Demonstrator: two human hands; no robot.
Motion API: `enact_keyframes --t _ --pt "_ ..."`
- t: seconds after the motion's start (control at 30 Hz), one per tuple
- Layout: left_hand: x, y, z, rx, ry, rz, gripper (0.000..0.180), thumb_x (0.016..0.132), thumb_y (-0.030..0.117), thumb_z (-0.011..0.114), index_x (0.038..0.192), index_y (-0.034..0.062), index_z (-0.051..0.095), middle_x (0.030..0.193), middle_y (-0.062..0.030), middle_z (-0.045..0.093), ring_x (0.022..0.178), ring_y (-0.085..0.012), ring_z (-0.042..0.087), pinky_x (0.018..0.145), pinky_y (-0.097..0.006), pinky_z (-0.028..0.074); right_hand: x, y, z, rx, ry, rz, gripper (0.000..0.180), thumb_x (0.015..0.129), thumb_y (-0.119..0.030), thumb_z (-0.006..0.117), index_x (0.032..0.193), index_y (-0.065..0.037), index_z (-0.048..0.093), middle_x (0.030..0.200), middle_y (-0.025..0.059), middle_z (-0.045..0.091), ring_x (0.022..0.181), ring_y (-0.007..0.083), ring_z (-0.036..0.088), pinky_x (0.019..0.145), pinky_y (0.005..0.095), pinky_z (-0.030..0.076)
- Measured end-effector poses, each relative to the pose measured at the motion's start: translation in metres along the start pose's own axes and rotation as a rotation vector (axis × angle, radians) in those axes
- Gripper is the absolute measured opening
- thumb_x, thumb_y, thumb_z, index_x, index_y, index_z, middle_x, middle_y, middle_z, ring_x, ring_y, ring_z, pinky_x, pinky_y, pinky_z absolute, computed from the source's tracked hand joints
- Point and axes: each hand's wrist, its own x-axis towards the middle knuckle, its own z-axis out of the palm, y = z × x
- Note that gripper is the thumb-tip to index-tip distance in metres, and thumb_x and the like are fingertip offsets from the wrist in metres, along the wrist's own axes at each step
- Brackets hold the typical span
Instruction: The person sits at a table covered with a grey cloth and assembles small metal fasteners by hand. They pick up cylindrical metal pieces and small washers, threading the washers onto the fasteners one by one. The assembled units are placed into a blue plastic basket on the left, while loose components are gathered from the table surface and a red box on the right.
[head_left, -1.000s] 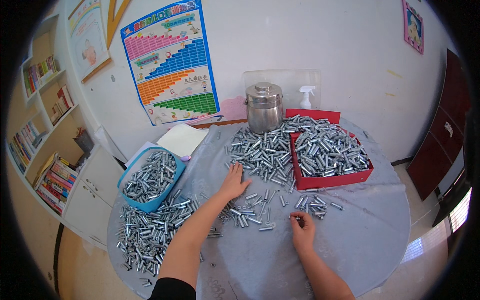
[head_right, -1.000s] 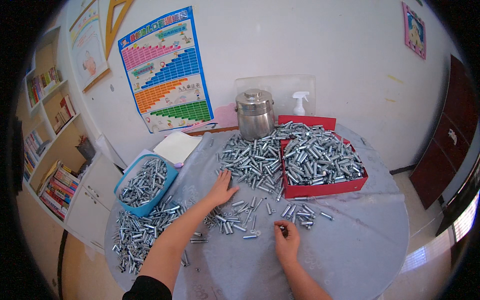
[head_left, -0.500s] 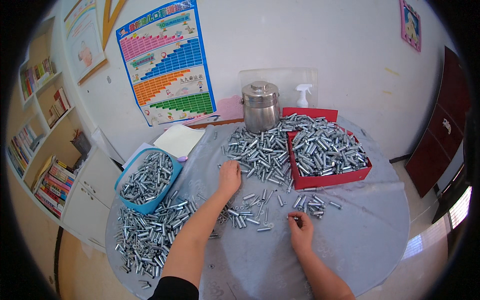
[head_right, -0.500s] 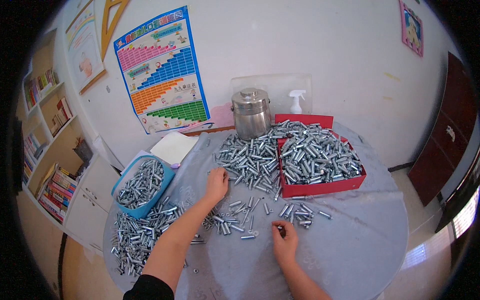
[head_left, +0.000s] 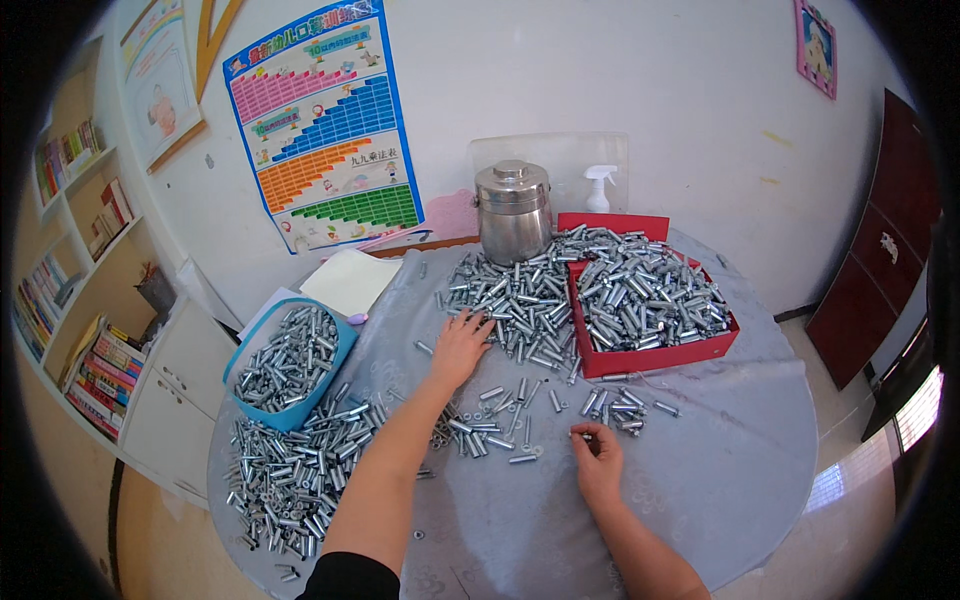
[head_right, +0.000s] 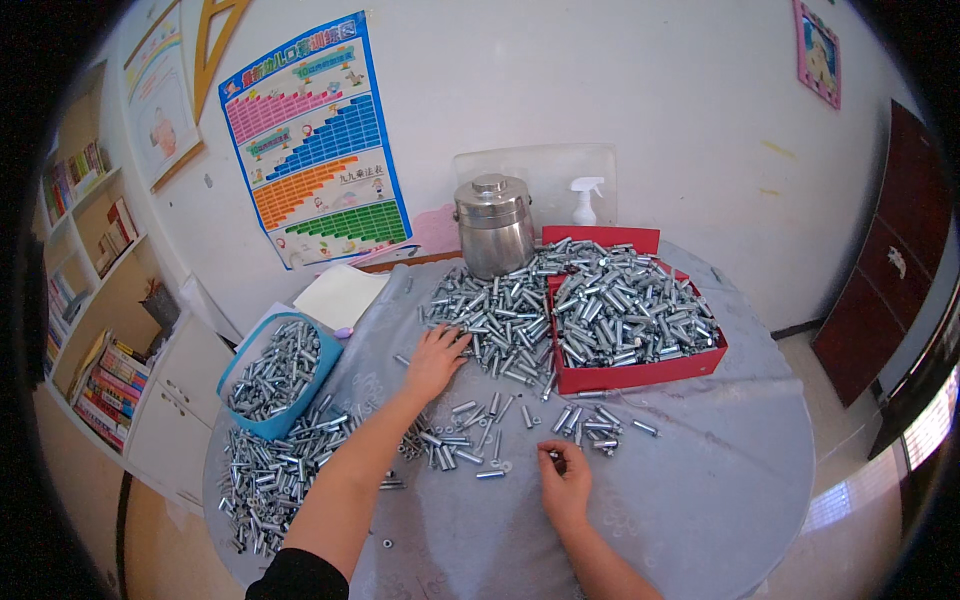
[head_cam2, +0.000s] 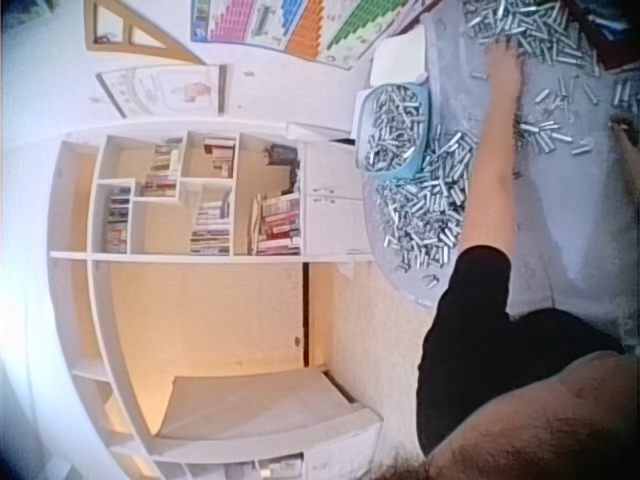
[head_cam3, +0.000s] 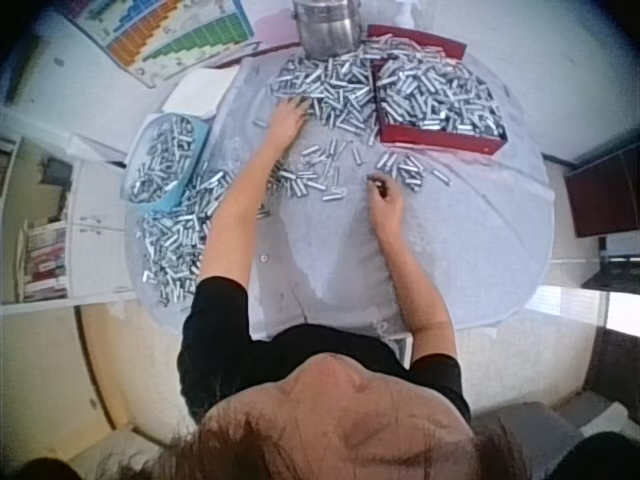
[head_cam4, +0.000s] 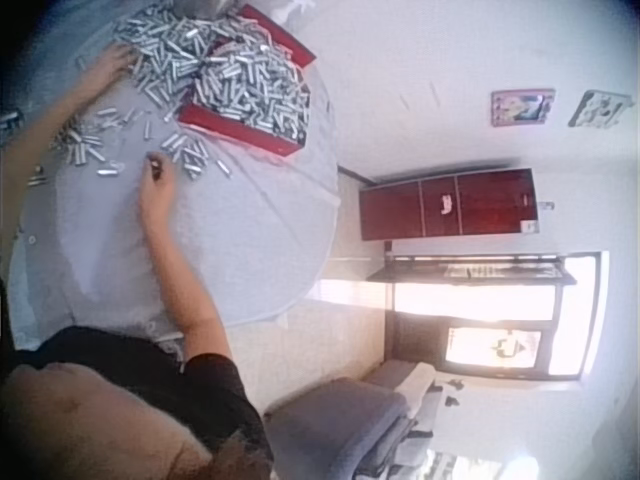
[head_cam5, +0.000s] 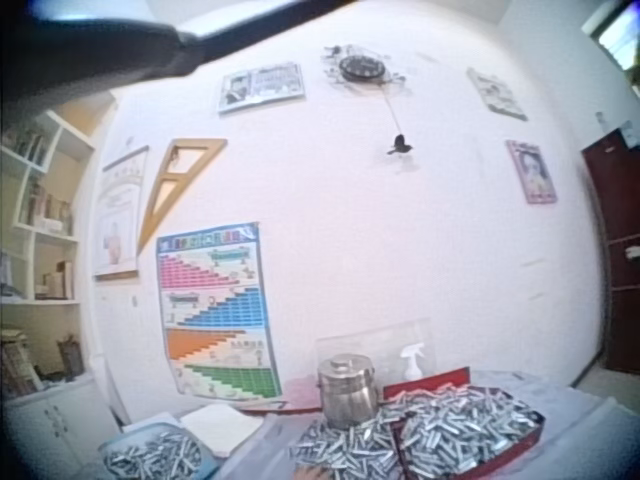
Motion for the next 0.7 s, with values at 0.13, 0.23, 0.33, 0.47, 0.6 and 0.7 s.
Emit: enact_keyframes --t 0.13,0.23,0.33,0.47,0.6,0.7 --pt "-0.007 -0.02 0.006 0.099 0.03 -0.12 0.043 0.076 0.022 0.066 0.118 0.0143 0.057 0.121 -0.0106 0.053 0.117 -0.031 0.043 0.096 -0.045 0.034 0.0 -0.001 -0.001 -0.013 -0.019 0.013 0.008 0.082 -0.006 0.062 0.09 -0.004 0.062 0.076 -0.001 0.057 0.063 0.0051 0.046 0.058 0.0201 0.039" --pt "-0.007 -0.025 0.005 0.11 0.013 -0.211 0.042 0.076 0.021 0.066 0.117 0.0149 0.058 0.122 -0.0126 0.053 0.117 -0.0317 0.044 0.095 -0.046 0.035 0.0 -0.004 -0.001 -0.012 -0.018 0.017 0.008 0.082 -0.006 0.062 0.09 -0.004 0.062 0.076 -0.001 0.057 0.063 0.0049 0.046 0.058 0.0201 0.039" --pt "-0.002 -0.023 0.002 0.029 0.015 -0.289 0.039 0.075 0.018 0.066 0.114 0.0114 0.06 0.119 -0.0155 0.054 0.116 -0.0332 0.044 0.095 -0.045 0.036 0.0 -0.004 -0.001 -0.018 -0.008 0.017 0.008 0.082 -0.006 0.062 0.089 -0.003 0.062 0.076 -0.0009 0.057 0.063 0.0049 0.046 0.058 0.0202 0.039" --pt "-0.011 -0.037 0.014 -0.104 0.112 -0.357 0.036 0.075 0.015 0.066 0.109 0.0057 0.061 0.113 -0.0171 0.056 0.109 -0.0335 0.049 0.091 -0.042 0.039 -0.001 -0.003 0.001 -0.032 -0.006 0.015 0.007 0.081 -0.005 0.062 0.088 -0.003 0.063 0.076 -0.0008 0.057 0.064 0.0051 0.047 0.058 0.0202 0.039" --pt "-0.025 -0.044 -0.005 -0.169 0.107 -0.445 0.033 0.076 0.014 0.065 0.107 0.0021 0.061 0.109 -0.0197 0.057 0.099 -0.0332 0.054 0.082 -0.04 0.044 -0.001 -0.002 0.001 -0.013 0.0 0.03 0.007 0.081 -0.005 0.062 0.088 -0.003 0.063 0.075 -0.0007 0.057 0.064 0.0052 0.047 0.058 0.0201 0.039" --pt "-0.037 -0.035 -0.041 -0.252 0.06 -0.569 0.034 0.079 0.018 0.063 0.107 -0.0007 0.06 0.102 -0.0204 0.058 0.09 -0.0329 0.057 0.075 -0.04 0.045 -0.003 -0.006 0.002 -0.023 0.008 0.016 0.008 0.081 -0.005 0.062 0.088 -0.003 0.062 0.075 -0.0011 0.057 0.064 0.0052 0.047 0.059 0.02 0.039"
